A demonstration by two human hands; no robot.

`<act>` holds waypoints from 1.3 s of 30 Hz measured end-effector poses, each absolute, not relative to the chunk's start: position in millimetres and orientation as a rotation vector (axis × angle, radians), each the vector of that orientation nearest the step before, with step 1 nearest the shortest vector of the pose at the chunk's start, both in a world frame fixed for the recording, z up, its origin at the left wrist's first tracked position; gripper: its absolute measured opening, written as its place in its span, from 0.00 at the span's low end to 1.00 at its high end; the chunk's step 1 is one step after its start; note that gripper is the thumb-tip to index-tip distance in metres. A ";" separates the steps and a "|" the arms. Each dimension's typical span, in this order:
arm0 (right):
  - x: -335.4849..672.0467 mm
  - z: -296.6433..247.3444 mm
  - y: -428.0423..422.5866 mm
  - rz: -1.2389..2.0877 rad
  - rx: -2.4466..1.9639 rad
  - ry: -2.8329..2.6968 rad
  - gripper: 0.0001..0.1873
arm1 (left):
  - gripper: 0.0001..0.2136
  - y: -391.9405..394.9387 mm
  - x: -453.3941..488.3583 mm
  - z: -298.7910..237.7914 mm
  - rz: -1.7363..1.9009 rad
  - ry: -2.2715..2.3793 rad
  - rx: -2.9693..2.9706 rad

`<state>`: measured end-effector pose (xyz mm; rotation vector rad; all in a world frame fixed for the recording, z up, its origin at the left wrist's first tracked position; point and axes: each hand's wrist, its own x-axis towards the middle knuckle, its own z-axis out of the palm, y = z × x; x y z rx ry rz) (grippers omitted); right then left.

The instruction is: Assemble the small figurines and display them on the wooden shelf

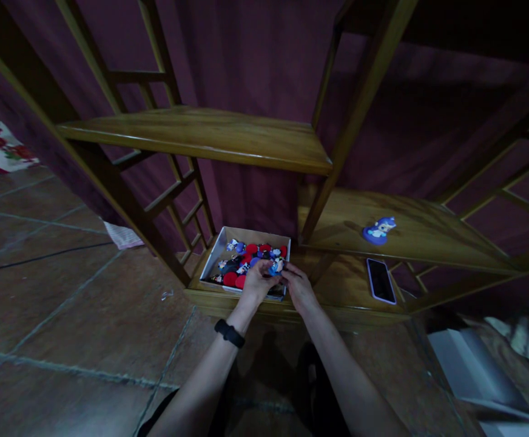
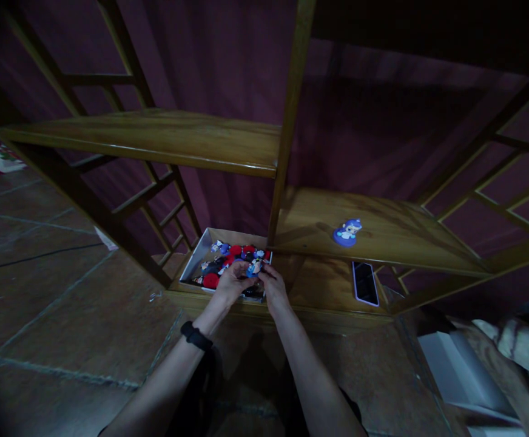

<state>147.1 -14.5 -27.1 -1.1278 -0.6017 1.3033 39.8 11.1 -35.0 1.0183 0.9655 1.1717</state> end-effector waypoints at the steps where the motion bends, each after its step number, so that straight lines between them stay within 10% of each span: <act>1: 147.3 -27.2 -14.2 1.304 -1.136 -0.592 0.15 | 0.17 11.3 40.0 -35.7 1.164 0.953 1.020; 39: 147.7 -20.5 -17.8 1.312 -1.155 -0.569 0.16 | 0.15 12.8 26.9 -27.3 1.175 1.054 1.009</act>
